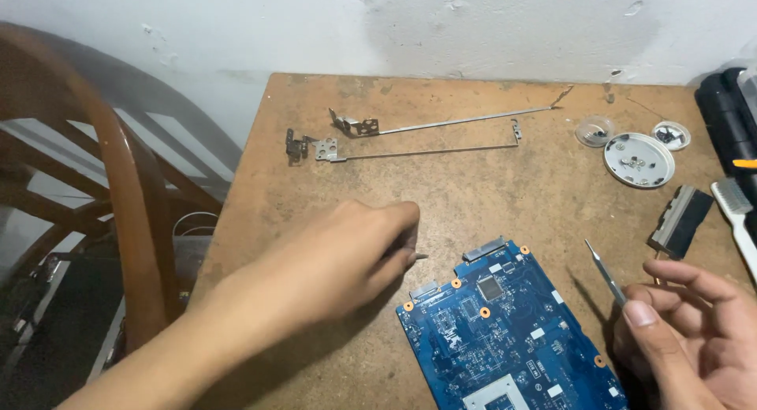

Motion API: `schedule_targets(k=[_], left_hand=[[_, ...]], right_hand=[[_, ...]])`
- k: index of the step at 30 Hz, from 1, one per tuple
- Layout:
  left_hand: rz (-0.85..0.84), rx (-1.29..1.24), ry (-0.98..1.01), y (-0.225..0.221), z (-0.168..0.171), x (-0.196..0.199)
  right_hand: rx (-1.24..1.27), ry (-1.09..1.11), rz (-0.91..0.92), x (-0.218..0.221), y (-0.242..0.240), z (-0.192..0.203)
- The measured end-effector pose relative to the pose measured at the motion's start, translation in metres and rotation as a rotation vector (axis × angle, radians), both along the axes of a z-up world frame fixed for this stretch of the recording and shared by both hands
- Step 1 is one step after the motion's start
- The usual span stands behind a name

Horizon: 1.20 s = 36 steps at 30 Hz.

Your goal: Cleaning and inspecting a laptop motherboard using a cotton swab and a small metal tool

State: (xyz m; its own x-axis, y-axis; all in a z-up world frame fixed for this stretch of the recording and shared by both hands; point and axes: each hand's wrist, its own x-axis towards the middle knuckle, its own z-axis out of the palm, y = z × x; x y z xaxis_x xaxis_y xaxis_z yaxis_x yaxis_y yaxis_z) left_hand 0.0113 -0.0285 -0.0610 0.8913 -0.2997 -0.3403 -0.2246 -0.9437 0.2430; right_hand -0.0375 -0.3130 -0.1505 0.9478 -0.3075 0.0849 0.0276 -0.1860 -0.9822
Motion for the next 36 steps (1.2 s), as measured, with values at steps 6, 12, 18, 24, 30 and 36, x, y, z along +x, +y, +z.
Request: schedule_targets(k=[6,12,18,24,30,36], left_hand=[[-0.077,-0.022,-0.074,-0.001,-0.006,-0.013],[0.007,-0.149,0.009,-0.004,0.002,-0.002],[0.103,-0.135,0.096,-0.010,0.008,0.004],[0.037,-0.201,-0.005,0.000,-0.005,0.002],[-0.126,-0.393,-0.349,0.021,-0.032,-0.021],[-0.141,-0.339,-0.360,0.019,-0.025,-0.026]], right_hand=[[-0.017,0.007,-0.027,-0.001,0.004,0.002],[-0.108,0.071,-0.033,0.001,0.002,0.008],[-0.032,-0.008,0.007,0.003,-0.006,-0.007],[-0.039,0.050,-0.042,0.001,0.000,0.000],[-0.009,-0.002,0.009,0.000,-0.001,-0.002],[-0.001,0.034,-0.036,-0.002,0.005,0.001]])
